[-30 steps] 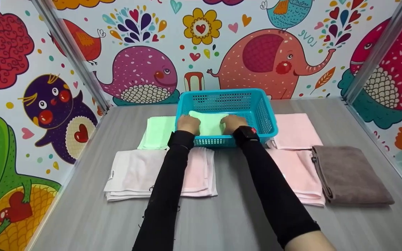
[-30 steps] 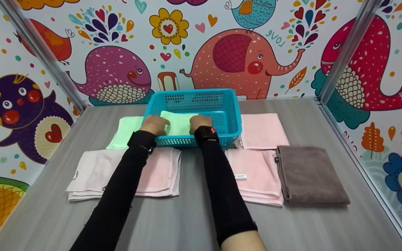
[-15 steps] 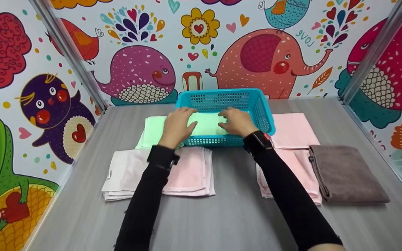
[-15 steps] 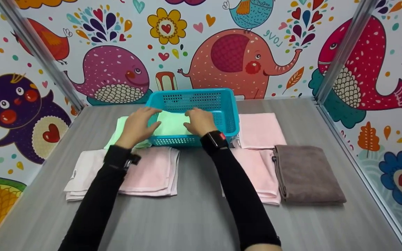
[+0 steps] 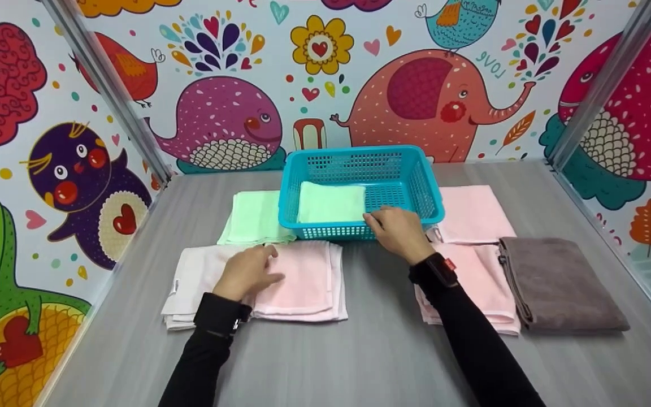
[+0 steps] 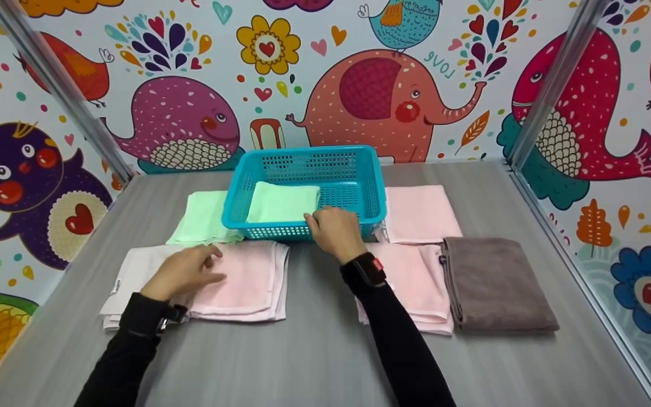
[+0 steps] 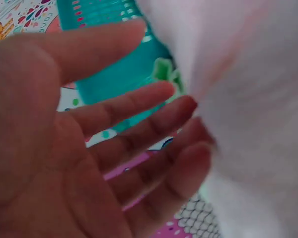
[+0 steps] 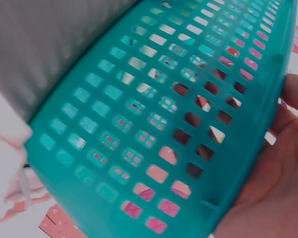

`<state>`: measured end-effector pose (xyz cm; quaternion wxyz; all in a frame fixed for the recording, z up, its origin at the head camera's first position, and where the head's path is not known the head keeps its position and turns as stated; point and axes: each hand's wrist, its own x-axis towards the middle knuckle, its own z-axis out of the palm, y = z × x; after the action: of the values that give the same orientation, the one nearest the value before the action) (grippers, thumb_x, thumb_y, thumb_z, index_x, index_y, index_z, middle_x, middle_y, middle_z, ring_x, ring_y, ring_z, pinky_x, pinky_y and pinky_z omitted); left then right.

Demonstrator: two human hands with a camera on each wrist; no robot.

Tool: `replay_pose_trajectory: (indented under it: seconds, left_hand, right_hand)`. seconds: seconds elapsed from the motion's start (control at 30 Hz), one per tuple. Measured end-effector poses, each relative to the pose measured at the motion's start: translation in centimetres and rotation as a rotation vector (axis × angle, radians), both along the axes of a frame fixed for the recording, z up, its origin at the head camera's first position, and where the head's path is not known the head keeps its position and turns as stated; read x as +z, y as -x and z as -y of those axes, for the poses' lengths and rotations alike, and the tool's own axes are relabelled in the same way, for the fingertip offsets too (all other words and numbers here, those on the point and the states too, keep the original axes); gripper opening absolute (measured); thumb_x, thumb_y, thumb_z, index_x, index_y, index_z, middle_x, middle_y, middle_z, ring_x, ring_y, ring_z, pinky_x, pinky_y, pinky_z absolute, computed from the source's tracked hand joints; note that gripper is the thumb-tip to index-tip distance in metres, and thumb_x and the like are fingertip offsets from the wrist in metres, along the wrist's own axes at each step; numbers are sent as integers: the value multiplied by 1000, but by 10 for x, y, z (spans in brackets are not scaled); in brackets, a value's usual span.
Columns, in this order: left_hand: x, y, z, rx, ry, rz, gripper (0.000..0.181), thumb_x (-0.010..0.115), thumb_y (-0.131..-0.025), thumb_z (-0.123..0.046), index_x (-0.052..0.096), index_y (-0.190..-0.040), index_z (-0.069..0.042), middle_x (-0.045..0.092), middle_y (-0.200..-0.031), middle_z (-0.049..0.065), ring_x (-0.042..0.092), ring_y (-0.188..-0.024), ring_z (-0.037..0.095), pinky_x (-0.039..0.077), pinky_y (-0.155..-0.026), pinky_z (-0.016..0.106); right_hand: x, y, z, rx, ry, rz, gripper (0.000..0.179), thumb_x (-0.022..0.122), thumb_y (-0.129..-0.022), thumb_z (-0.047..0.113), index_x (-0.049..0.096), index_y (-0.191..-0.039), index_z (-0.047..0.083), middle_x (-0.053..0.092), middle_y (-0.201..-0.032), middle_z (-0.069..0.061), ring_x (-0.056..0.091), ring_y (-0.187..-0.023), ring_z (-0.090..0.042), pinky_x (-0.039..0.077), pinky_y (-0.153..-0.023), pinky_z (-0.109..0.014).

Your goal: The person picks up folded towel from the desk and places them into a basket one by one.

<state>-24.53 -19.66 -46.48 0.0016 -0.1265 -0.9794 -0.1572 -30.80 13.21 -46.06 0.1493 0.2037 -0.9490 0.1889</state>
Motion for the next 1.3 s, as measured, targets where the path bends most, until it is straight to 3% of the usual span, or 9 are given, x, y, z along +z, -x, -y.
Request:
replay_pose_trajectory:
  seconds: [0.13, 0.33, 0.43, 0.57, 0.77, 1.0, 1.17, 1.3]
  left_hand:
    - [-12, -1, -5, -39, 65, 14, 58, 90, -78, -28, 69, -125, 0, 72, -114, 24, 69, -105, 43, 55, -91, 56]
    - [-17, -5, -21, -65, 223, -22, 61, 88, -79, -38, 69, -120, 3, 67, -111, 29, 65, -103, 44, 54, -88, 56]
    - [-19, -8, -30, -88, 254, -31, 63, 85, -83, -41, 68, -120, 6, 67, -112, 30, 65, -104, 46, 54, -89, 57]
    - [-22, -8, -42, -121, 241, -20, 65, 81, -86, -44, 66, -127, 5, 65, -123, 32, 65, -111, 48, 55, -92, 58]
    - [-24, -8, -73, -189, 150, 3, 69, 78, -90, -44, 62, -136, 5, 57, -138, 36, 59, -127, 48, 50, -107, 54]
    - [-30, -10, -116, -272, 143, -70, 68, 76, -92, -46, 62, -135, 5, 62, -132, 30, 63, -120, 41, 53, -104, 49]
    - [-33, -10, -127, -257, 133, -105, 67, 75, -91, -48, 66, -132, 4, 63, -127, 26, 65, -115, 38, 55, -100, 47]
    - [-32, -8, -122, -208, 61, -70, 65, 77, -90, -45, 67, -134, 1, 58, -134, 33, 62, -119, 44, 53, -103, 51]
  right_hand:
    - [-6, -1, -1, -12, -2, -23, 49, 53, -108, 35, 63, -66, 13, 54, -66, -3, 52, -62, -21, 34, -55, -35]
    - [-8, 0, -1, -27, -10, -10, 48, 52, -108, 36, 67, -69, 12, 55, -68, -4, 53, -64, -22, 35, -57, -36]
    - [-8, 0, -1, -28, -11, -11, 48, 52, -108, 36, 66, -68, 12, 55, -68, -4, 53, -64, -21, 35, -56, -35]
    - [-9, -1, -2, -19, -8, -26, 49, 51, -108, 37, 66, -67, 13, 56, -69, -4, 55, -64, -23, 37, -56, -37]
    - [-8, -1, -3, -13, -7, -48, 47, 53, -108, 35, 69, -70, 12, 58, -69, -5, 59, -66, -26, 43, -56, -43]
    - [-8, -1, -2, 5, 14, -69, 40, 55, -107, 34, 78, -85, 9, 70, -82, -11, 69, -78, -33, 54, -67, -53]
    - [-5, -3, -5, 41, 79, -58, 29, 61, -105, 30, 79, -105, 7, 72, -99, -12, 68, -96, -33, 55, -83, -52]
    - [-2, -11, -11, 53, 150, -147, 24, 73, -98, 21, 75, -118, 7, 66, -109, -12, 59, -107, -32, 52, -90, -49]
